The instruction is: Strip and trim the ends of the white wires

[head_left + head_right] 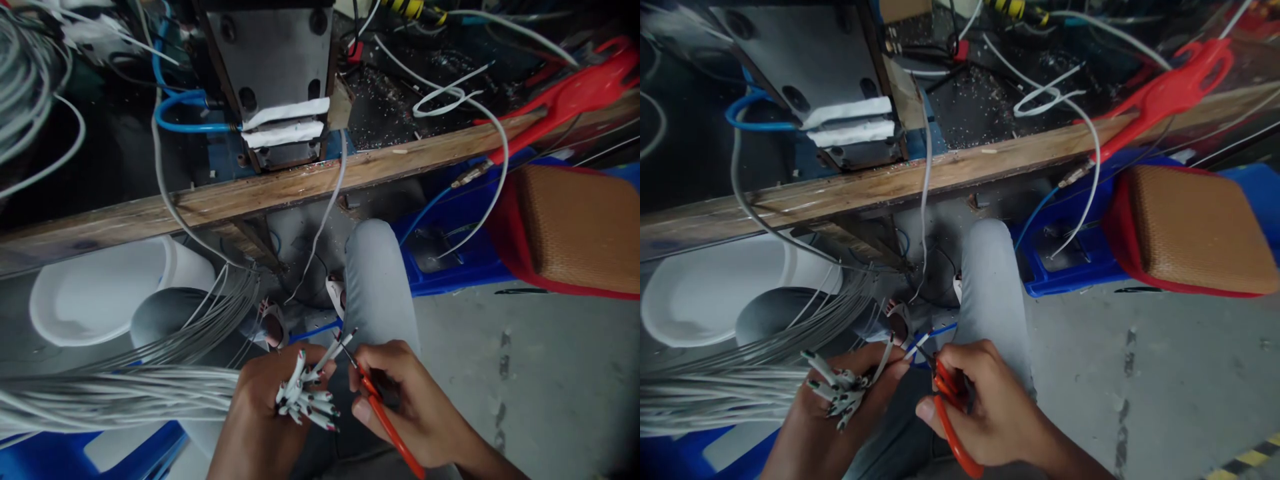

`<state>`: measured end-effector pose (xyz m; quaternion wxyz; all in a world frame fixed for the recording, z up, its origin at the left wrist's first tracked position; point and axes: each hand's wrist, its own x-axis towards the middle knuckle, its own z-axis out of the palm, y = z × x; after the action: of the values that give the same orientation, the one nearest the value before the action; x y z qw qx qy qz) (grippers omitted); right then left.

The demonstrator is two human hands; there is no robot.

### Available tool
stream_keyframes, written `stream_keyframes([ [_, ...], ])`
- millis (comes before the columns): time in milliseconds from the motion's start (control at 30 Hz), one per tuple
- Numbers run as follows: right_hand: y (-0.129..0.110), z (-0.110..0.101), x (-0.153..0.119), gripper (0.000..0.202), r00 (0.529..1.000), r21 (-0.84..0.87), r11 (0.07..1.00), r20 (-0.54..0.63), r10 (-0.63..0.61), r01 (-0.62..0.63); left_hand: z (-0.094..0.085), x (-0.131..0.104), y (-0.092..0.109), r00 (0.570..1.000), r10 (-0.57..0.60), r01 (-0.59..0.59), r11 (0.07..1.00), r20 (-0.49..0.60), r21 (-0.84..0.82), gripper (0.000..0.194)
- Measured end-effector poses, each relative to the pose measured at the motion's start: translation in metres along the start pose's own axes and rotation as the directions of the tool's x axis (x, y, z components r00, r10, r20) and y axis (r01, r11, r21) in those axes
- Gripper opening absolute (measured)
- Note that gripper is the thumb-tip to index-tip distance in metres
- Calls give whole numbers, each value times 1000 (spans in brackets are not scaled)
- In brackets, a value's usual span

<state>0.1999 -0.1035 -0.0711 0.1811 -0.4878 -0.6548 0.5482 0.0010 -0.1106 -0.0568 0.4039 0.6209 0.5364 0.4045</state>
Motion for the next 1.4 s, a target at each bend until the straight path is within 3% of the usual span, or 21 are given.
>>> stream_keyframes([
  [333, 8, -1, 0, 43, 998, -79, 995, 32, -54, 56, -4, -5, 1, 997, -31, 24, 995, 71, 99, 21],
  [533, -2, -7, 6, 46, 984, -10, 993, 136, 115, -115, -1, -7, -12, 982, 39, -74, 979, 183, 191, 20],
  [700, -2, -8, 8, 50, 987, -38, 994, 118, 107, -104, -3, -9, -15, 981, 41, -80, 975, 188, 206, 22],
  [833, -2, -10, 10, 51, 979, 28, 992, 167, 120, -126, -3, -8, -15, 978, 44, -93, 966, 203, 239, 21],
  [967, -6, -12, 12, 47, 977, -72, 989, 164, 138, -128, 4, -12, -16, 982, 89, -131, 956, 164, 264, 19],
  [1133, -3, -11, 11, 49, 992, -146, 987, 94, 82, -68, 8, -17, -14, 992, 51, -81, 960, 119, 266, 24],
  [1267, 2, -8, 8, 48, 990, -125, 989, 107, 93, -80, 8, -18, -14, 994, 30, -54, 969, 100, 243, 23],
  [1400, 2, -6, 11, 45, 995, -105, 994, 96, 41, -31, 4, -17, -17, 989, -65, 32, 973, 136, 229, 21],
])
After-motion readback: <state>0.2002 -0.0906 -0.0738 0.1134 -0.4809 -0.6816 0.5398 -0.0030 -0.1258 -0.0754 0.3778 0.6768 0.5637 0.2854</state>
